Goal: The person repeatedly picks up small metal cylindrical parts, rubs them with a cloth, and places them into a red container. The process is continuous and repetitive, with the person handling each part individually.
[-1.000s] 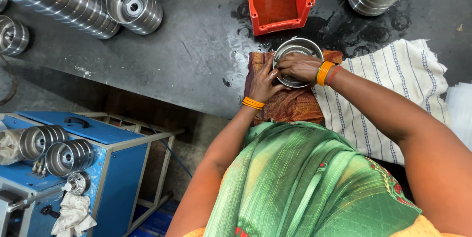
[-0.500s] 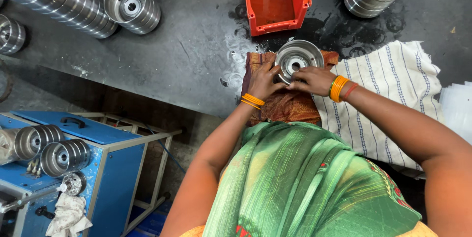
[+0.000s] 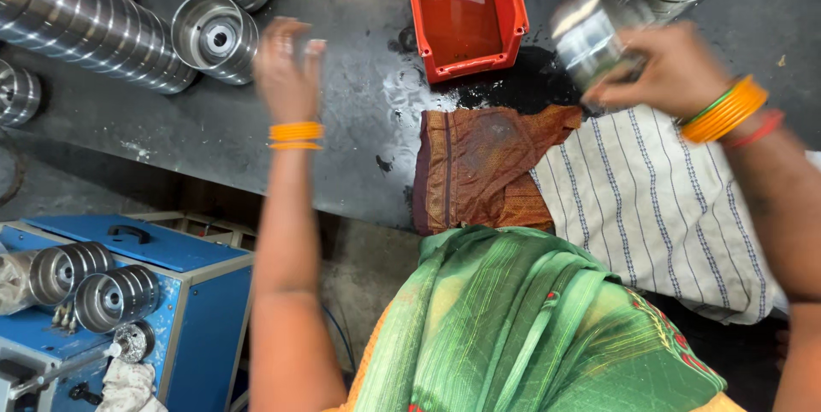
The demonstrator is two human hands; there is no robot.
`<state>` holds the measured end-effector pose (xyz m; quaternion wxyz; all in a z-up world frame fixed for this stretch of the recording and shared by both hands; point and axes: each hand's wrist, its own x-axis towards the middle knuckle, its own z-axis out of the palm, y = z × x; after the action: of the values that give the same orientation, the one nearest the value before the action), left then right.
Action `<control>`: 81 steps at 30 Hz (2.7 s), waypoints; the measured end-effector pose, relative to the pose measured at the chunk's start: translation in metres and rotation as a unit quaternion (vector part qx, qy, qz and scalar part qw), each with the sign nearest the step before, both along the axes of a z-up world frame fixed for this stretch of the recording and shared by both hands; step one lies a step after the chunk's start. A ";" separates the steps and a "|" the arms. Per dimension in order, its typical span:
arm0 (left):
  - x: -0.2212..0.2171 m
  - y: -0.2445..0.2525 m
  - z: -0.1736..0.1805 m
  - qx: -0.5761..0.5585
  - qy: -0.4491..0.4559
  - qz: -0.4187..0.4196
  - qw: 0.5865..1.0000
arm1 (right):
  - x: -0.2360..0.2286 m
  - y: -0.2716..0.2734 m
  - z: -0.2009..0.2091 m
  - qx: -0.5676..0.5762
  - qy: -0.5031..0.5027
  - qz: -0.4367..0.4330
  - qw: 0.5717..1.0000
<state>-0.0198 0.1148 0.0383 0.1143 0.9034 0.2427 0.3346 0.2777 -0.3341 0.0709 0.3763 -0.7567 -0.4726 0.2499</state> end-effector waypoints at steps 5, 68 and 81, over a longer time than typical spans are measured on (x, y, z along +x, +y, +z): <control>-0.058 0.129 -0.063 0.231 0.219 0.157 0.935 | 0.116 -0.009 -0.011 -0.143 -0.365 -0.050 0.919; 0.007 -0.247 -0.322 -0.474 -0.109 -0.074 0.871 | -0.090 0.105 -0.188 0.151 0.595 -0.284 0.736; 0.055 -0.239 -0.200 -0.566 -0.128 -0.142 0.802 | -0.078 0.103 -0.214 0.229 0.412 -0.301 0.829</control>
<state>0.0355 -0.1243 -0.1616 0.6815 0.6513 0.2414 0.2305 0.1992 -0.2315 -0.1436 0.7550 -0.5803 -0.0663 0.2981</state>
